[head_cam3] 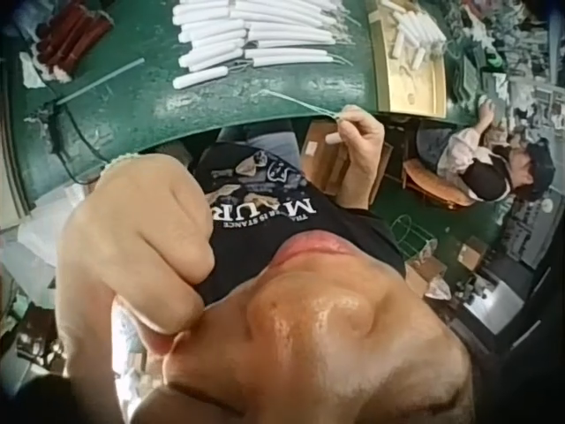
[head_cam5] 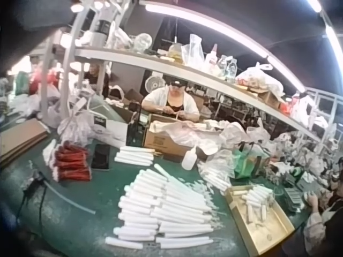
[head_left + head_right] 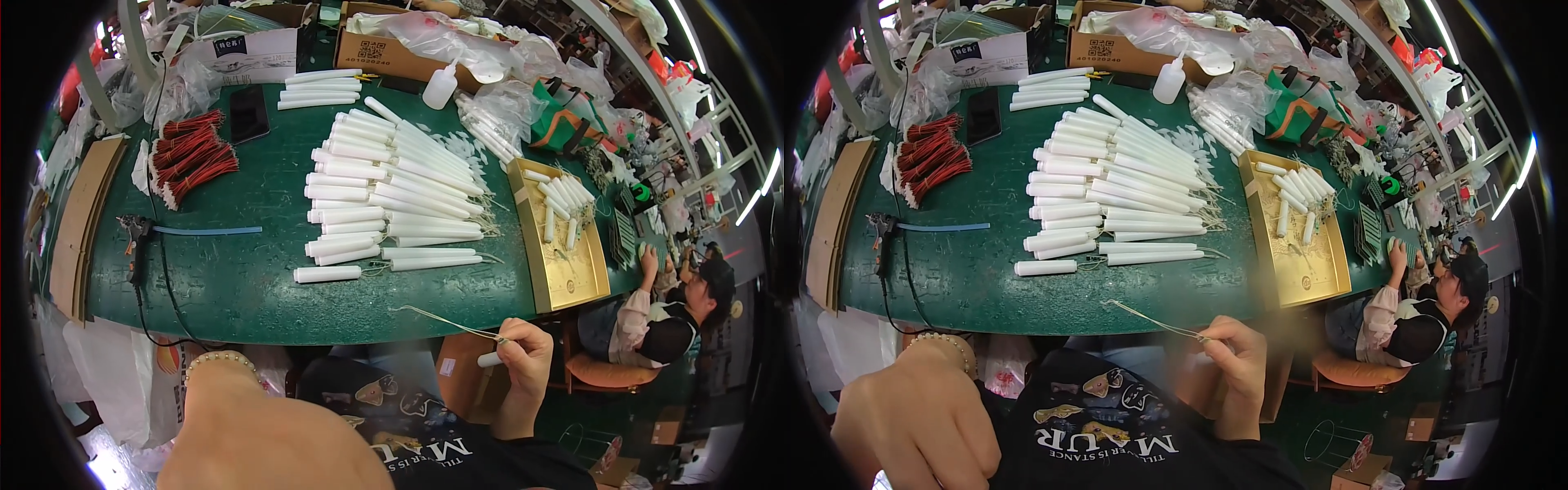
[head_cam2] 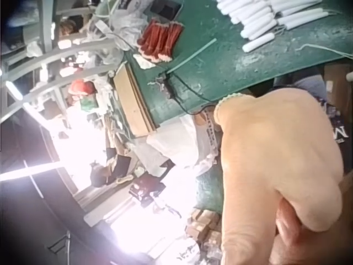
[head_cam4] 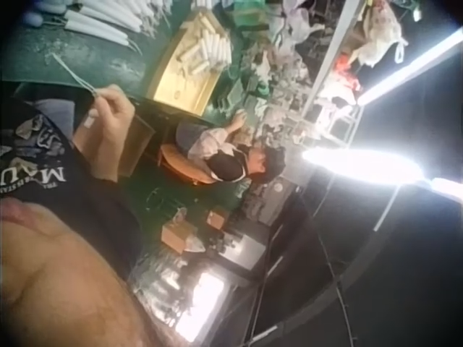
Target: Assemble plastic tubes by inserting thin wires and components into them at a production workbench.
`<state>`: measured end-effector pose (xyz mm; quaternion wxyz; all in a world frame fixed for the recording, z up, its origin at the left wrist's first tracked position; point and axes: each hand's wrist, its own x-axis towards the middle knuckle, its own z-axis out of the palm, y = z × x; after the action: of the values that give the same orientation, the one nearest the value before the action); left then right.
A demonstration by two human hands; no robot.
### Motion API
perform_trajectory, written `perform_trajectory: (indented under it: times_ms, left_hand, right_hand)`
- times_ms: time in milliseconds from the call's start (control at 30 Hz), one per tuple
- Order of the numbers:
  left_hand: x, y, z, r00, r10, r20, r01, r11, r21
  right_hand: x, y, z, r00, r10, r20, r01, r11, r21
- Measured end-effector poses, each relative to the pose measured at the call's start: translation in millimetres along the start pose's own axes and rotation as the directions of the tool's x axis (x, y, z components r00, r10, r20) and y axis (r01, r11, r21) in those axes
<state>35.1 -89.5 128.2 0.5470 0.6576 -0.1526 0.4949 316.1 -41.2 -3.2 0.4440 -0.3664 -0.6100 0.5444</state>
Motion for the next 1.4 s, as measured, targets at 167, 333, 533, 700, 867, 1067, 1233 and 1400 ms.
perform_trajectory:
  times_ms: [167,333,533,700,867,1067,1233,1400]
  left_hand:
    - [-29.6,-10.3,7.7,0.965,0.255,0.06,-0.257,0.965,0.046]
    - [-49.9,6.5,4.9,0.839,-0.18,0.514,0.222,0.975,-0.021]
    - [-85.7,-28.8,-153.5,0.559,-0.182,-0.809,0.829,0.101,0.55]
    - [-145.6,-49.1,-262.1,0.701,0.145,-0.699,0.67,-0.469,0.575]
    - [-154.7,-81.1,-313.6,0.729,0.07,-0.68,0.442,-0.807,0.392]
    - [-159.7,-82.7,-330.9,0.711,-0.017,-0.703,0.264,-0.92,0.289]
    - [-159.2,-82.3,-315.5,0.654,-0.061,-0.754,0.239,-0.929,0.283]
    - [-159.5,-65.6,-282.3,0.702,-0.115,-0.703,0.176,-0.928,0.328]
  right_hand:
    - [2.0,-3.2,4.6,1.0,0.021,0.02,-0.021,1.0,-0.014]
    - [2.9,-4.2,18.5,0.991,0.031,0.127,-0.036,0.999,0.038]
    - [6.4,12.9,-4.7,0.997,-0.007,0.075,0.008,1.0,-0.004]
    - [8.2,8.4,9.4,0.994,0.048,0.095,-0.049,0.999,0.012]
    - [6.6,-0.7,12.6,0.998,0.044,0.04,-0.045,0.999,0.023]
    - [4.4,-3.2,7.2,1.0,0.027,0.0,-0.027,1.0,0.007]
    - [2.7,-0.8,5.9,0.999,-0.002,-0.044,0.005,0.998,0.056]
    - [4.7,-1.5,-1.9,0.998,-0.045,-0.052,0.05,0.994,0.099]
